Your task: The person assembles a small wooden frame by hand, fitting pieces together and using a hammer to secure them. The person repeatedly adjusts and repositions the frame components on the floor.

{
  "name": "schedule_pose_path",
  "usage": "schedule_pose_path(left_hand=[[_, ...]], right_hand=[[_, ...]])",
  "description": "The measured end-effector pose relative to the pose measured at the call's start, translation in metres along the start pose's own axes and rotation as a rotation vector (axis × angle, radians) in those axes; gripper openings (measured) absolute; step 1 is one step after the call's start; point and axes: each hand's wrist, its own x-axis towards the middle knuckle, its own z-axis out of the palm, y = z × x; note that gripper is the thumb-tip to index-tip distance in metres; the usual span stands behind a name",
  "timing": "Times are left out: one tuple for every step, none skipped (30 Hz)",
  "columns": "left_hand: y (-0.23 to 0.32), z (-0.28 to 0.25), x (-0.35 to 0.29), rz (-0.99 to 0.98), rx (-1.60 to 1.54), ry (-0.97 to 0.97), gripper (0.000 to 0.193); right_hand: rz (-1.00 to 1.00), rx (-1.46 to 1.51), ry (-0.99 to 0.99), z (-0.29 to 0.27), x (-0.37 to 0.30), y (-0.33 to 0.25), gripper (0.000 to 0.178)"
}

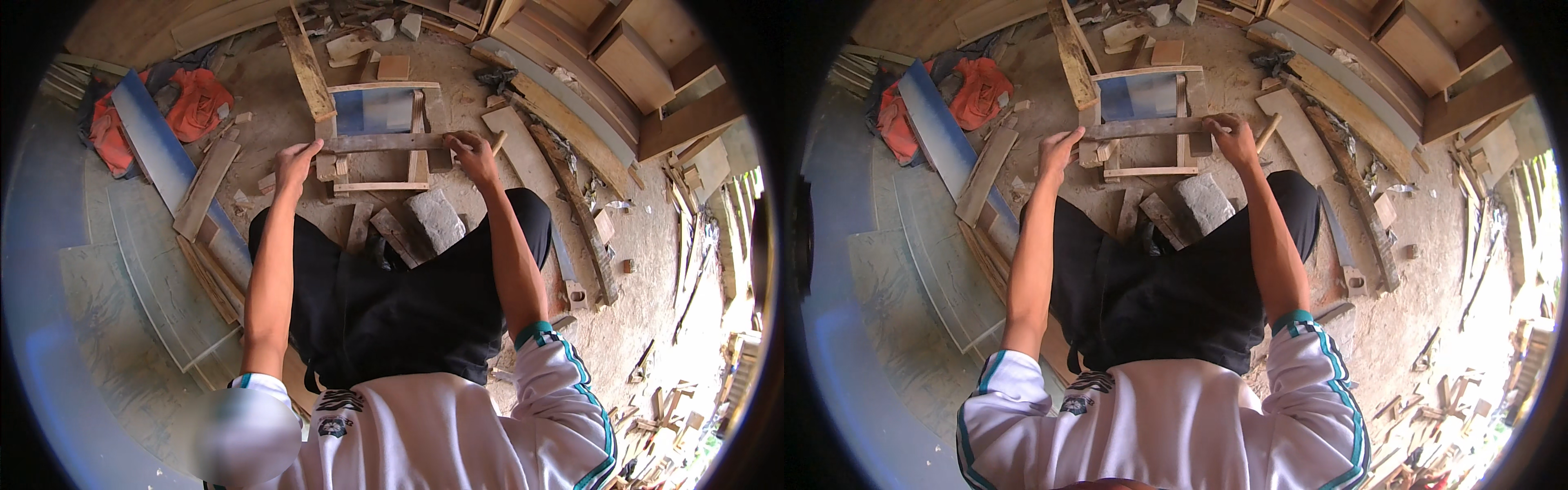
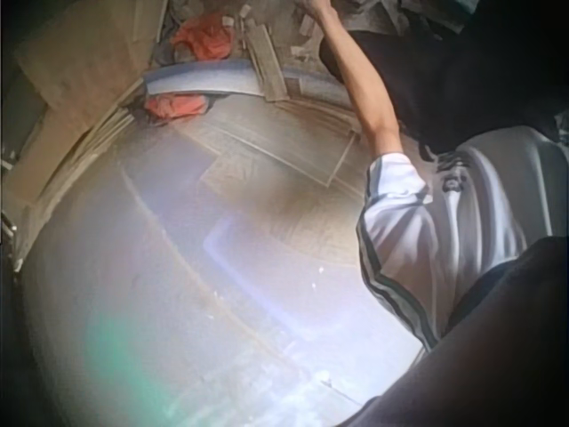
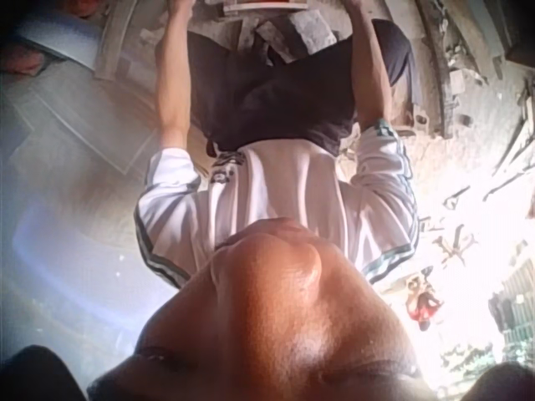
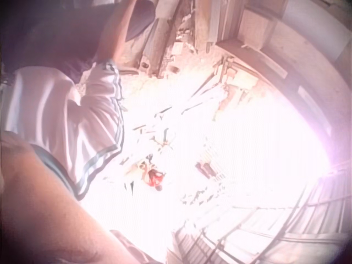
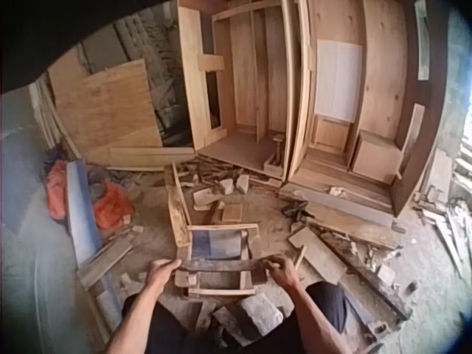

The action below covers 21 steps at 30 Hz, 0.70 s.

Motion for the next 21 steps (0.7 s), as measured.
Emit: schedule_pose_path(left_hand=[[-0.002, 0.001, -0.002, 0.049, -0.041, 0.024, 0.036], [-0.002, 0.002, -0.003, 0.029, -0.013, 0.040, 0.034], [-0.003, 0.003, -0.003, 0.008, 0.015, 0.055, 0.033], [-0.003, 0.003, -0.004, -0.014, 0.043, 0.069, 0.031], [-0.002, 0.002, -0.003, -0.018, 0.060, 0.064, 0.031], [-0.001, 0.001, -0.001, -0.023, 0.078, 0.060, 0.030], [0.002, 0.003, -0.001, -0.026, 0.093, 0.051, 0.030], [0.003, 0.004, -0.002, -0.016, 0.093, 0.052, 0.030], [0.005, 0.006, -0.002, -0.007, 0.094, 0.052, 0.030], [0.004, 0.005, -0.003, 0.001, 0.098, 0.054, 0.030], [0.001, 0.004, -0.001, -0.006, 0.082, 0.048, 0.030], [-0.001, 0.002, 0.003, -0.013, 0.065, 0.041, 0.030], [-0.002, 0.002, 0.004, -0.023, 0.050, 0.034, 0.030], [-0.004, 0.001, 0.004, -0.028, 0.052, 0.035, 0.030], [-0.006, -0.001, 0.004, -0.033, 0.054, 0.036, 0.030], [-0.005, 0.000, 0.004, -0.037, 0.054, 0.035, 0.029], [-0.005, 0.001, 0.004, -0.034, 0.066, 0.035, 0.029], [-0.004, 0.001, 0.004, -0.032, 0.078, 0.036, 0.028], [-0.004, 0.001, 0.004, -0.030, 0.091, 0.038, 0.028], [-0.005, 0.000, 0.002, -0.014, 0.073, 0.044, 0.030], [-0.006, 0.000, 0.001, 0.003, 0.054, 0.050, 0.032]], right_hand=[[0.071, 0.065, -0.024, 0.000, -0.002, -0.004, 0.030], [0.143, 0.129, -0.047, 0.000, -0.004, -0.007, 0.031], [0.214, 0.193, -0.072, 0.001, -0.006, -0.011, 0.031], [0.238, 0.226, -0.079, 0.000, -0.008, -0.015, 0.031], [0.263, 0.259, -0.087, 0.000, -0.009, -0.019, 0.032], [0.288, 0.292, -0.095, 0.001, -0.010, -0.022, 0.032], [0.265, 0.283, -0.099, 0.000, -0.010, -0.019, 0.032], [0.242, 0.275, -0.103, 0.000, -0.009, -0.017, 0.032], [0.220, 0.267, -0.107, -0.001, -0.008, -0.014, 0.032], [0.251, 0.335, -0.106, 0.002, -0.008, -0.014, 0.031], [0.282, 0.402, -0.104, 0.005, -0.008, -0.013, 0.031], [0.313, 0.470, -0.102, 0.007, -0.007, -0.013, 0.031], [0.314, 0.450, -0.105, 0.008, -0.006, -0.014, 0.031], [0.315, 0.430, -0.109, 0.008, -0.005, -0.014, 0.030], [0.316, 0.410, -0.113, 0.008, -0.005, -0.015, 0.030], [0.323, 0.413, -0.115, 0.007, -0.004, -0.013, 0.031], [0.330, 0.415, -0.118, 0.007, -0.004, -0.011, 0.031], [0.337, 0.418, -0.121, 0.007, -0.004, -0.009, 0.031], [0.315, 0.410, -0.104, 0.008, -0.004, -0.009, 0.031], [0.292, 0.402, -0.089, 0.010, -0.005, -0.010, 0.031], [0.269, 0.394, -0.073, 0.011, -0.005, -0.010, 0.031]])
